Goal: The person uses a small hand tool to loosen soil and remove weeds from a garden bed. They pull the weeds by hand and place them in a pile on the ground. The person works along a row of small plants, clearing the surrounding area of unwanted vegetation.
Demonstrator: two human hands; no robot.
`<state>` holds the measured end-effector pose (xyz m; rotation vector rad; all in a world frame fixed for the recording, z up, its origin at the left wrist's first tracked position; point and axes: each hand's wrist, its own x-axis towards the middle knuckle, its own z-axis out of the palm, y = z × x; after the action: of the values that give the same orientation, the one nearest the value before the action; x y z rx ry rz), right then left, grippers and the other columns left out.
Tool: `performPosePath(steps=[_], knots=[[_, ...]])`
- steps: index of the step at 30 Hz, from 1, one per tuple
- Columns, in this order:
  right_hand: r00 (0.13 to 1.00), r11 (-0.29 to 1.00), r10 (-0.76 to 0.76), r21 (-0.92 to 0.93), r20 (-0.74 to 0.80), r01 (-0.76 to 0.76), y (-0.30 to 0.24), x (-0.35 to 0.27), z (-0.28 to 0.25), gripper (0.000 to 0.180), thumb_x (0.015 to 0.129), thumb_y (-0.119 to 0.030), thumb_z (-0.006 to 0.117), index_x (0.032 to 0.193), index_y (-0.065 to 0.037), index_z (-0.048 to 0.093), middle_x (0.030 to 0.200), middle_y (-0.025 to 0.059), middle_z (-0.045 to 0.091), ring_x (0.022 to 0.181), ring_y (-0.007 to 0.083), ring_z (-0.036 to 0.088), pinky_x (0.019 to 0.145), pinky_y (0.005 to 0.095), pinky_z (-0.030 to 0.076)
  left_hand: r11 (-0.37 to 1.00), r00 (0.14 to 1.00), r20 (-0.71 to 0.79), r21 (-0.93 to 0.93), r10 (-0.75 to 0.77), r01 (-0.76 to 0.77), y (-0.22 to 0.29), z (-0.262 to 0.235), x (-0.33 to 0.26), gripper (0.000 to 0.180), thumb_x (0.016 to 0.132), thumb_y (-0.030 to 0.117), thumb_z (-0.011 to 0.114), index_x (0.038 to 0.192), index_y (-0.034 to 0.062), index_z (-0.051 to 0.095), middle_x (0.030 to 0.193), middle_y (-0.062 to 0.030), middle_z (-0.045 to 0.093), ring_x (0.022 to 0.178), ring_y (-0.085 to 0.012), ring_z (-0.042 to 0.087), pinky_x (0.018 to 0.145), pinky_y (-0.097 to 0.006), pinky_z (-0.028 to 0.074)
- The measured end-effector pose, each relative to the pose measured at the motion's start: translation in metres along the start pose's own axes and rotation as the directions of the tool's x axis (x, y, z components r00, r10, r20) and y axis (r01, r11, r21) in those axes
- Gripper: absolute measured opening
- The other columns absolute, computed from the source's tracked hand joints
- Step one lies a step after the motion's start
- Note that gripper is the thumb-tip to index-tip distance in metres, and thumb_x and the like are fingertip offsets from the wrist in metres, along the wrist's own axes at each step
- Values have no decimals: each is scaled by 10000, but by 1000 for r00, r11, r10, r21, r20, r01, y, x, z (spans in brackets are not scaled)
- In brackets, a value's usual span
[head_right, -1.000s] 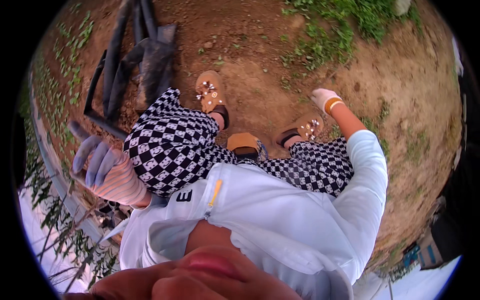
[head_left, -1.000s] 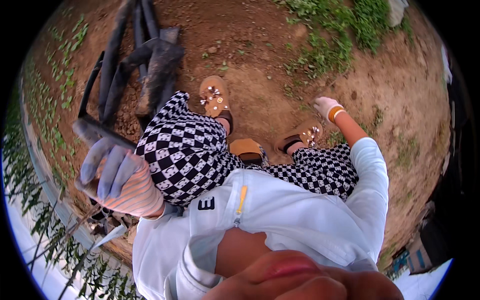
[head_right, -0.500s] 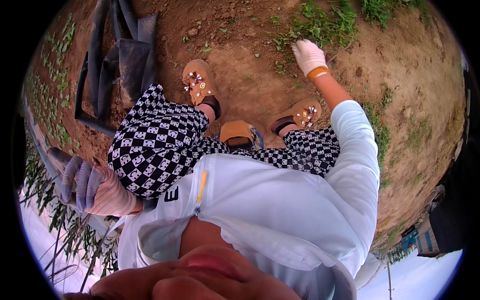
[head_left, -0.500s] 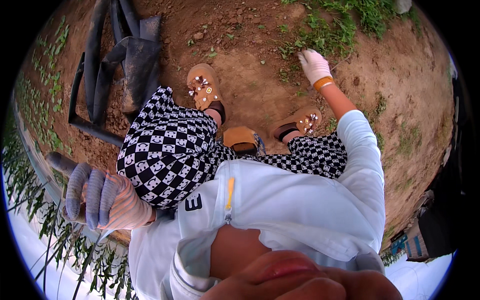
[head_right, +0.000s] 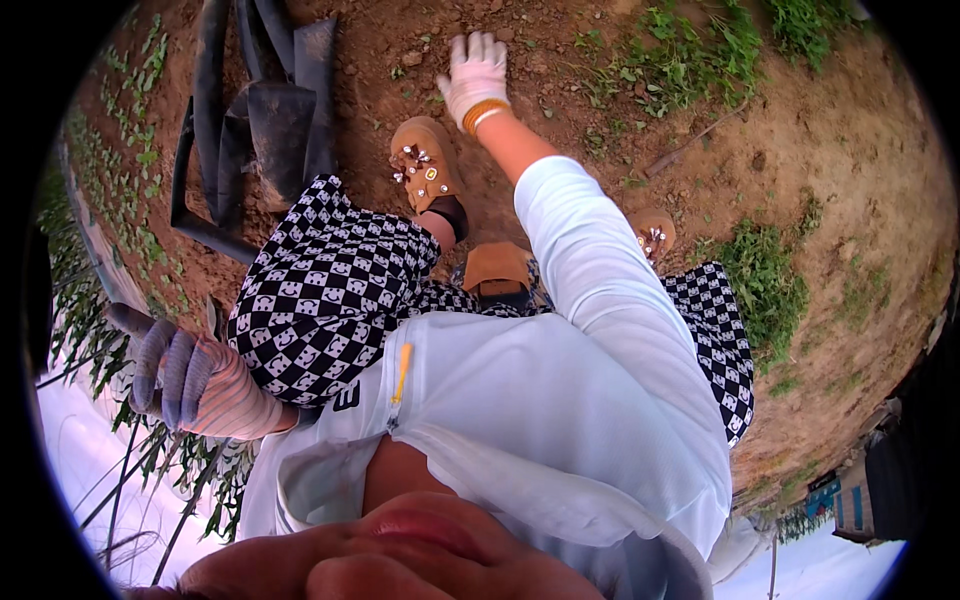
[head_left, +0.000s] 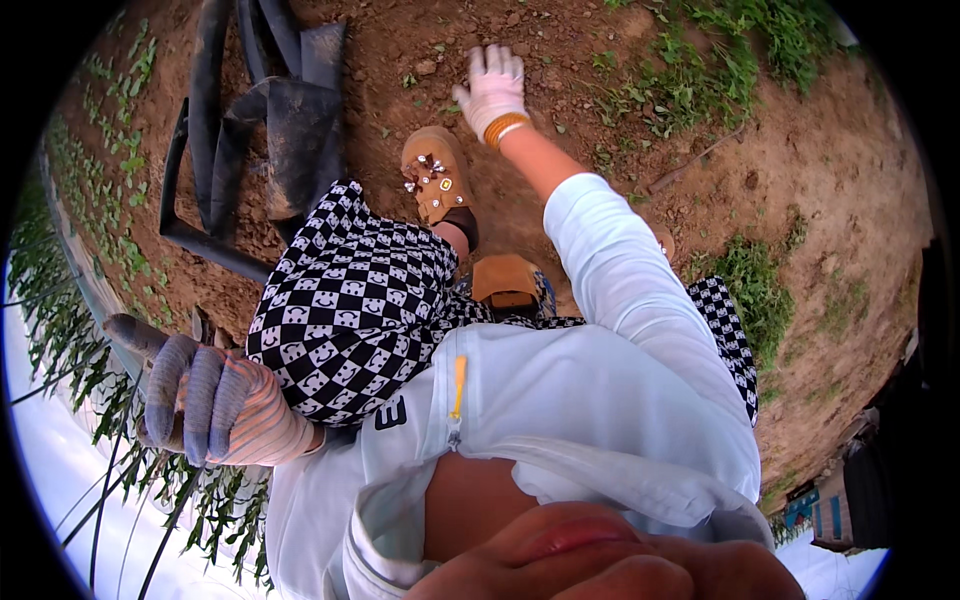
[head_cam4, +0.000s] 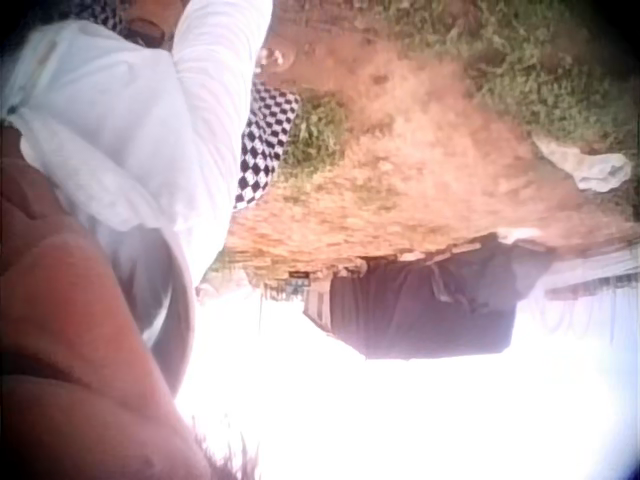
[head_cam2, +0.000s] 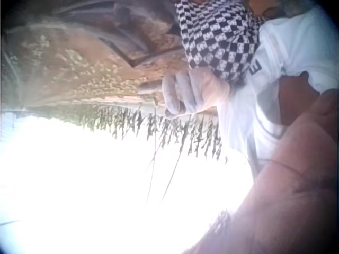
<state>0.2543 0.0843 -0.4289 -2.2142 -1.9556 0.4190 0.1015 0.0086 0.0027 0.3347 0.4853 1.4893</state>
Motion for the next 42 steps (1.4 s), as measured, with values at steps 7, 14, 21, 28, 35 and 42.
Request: performPosePath(steps=[7,14,21,28,35,42], knots=[[821,818,-571,-74,18,571,37,-6,-13,328,822,-225,650,1148,-203,657,1368,117,518,1316,297,432,1144,424,279,999,1000,2,-45,-18,18,3,-4,2,567,931,92,509,1410,-103,276,840,-67,568,610,-163,558,592,-284,499],[923,946,-318,1,-216,326,127,79,-79,409,797,-245,706,1181,-147,605,1234,129,591,1180,331,524,1018,445,411,998,1000,1,-63,-18,18,2,-9,3,655,904,135,602,1425,-90,274,857,-56,567,644,-156,577,594,-273,511],[921,978,-181,36,-345,206,109,75,-18,545,823,-434,662,1235,-86,580,1254,134,575,1193,343,507,1025,456,388,992,997,-20,-105,-77,74,6,-13,3,640,891,110,626,1424,-52,312,860,-36,569,638,-132,559,560,-256,481],[950,914,-215,295,-227,277,78,45,-55,278,751,-164,735,1013,-82,691,993,125,673,929,322,629,807,409,511,988,989,-7,-61,-144,144,26,9,-4,701,899,253,604,1486,68,268,907,-27,554,637,-126,506,593,-262,422],[990,707,22,698,141,-115,124,30,-30,319,861,-178,684,1132,-13,649,1079,169,680,1004,282,648,870,345,496,955,970,168,-211,-174,208,34,-12,-8,706,911,265,547,1501,46,227,997,-78,573,733,-182,525,674,-315,425],[984,689,62,706,168,-164,96,3,-77,282,878,-188,691,1092,-5,678,1035,108,703,929,173,649,862,318,491,949,970,152,-225,-189,220,32,-9,-31,717,901,259,557,1498,36,227,961,-73,547,705,-188,504,671,-327,406]])
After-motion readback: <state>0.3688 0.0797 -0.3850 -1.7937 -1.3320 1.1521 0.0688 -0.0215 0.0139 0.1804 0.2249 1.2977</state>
